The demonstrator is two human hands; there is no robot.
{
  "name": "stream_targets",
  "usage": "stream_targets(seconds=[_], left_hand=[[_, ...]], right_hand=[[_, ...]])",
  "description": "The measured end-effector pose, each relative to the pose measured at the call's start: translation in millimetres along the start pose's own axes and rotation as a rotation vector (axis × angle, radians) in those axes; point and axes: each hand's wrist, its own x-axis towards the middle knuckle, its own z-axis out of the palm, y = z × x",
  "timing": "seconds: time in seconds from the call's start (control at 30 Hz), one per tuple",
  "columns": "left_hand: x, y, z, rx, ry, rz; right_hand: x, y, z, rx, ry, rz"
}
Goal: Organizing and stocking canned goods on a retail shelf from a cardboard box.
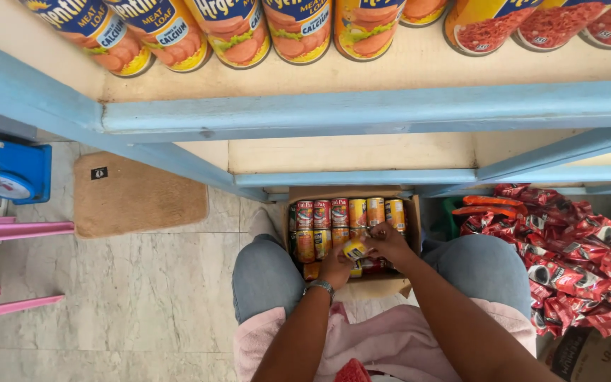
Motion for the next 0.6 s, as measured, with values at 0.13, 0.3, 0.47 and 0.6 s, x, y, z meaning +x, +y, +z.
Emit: stream_targets(seconds=[0.13,0.3,0.47,0.6], left_hand=[[-7,21,-11,-0.315,0.195,0.059],[-19,49,-29,-0.276,0.300,0.070],[-30,60,-32,-0.316,0.356,0.148],[-40,84,-38,-0.339,0.346,0.168]], right_hand=[[-13,-14,6,0.290,-0.054,0.161],[-19,-19,5,0.393,-0.077,0.144],[-24,-12,3,0.415,-0.044,0.150],[-10,-2,-5,0.430,0.010,0.066]])
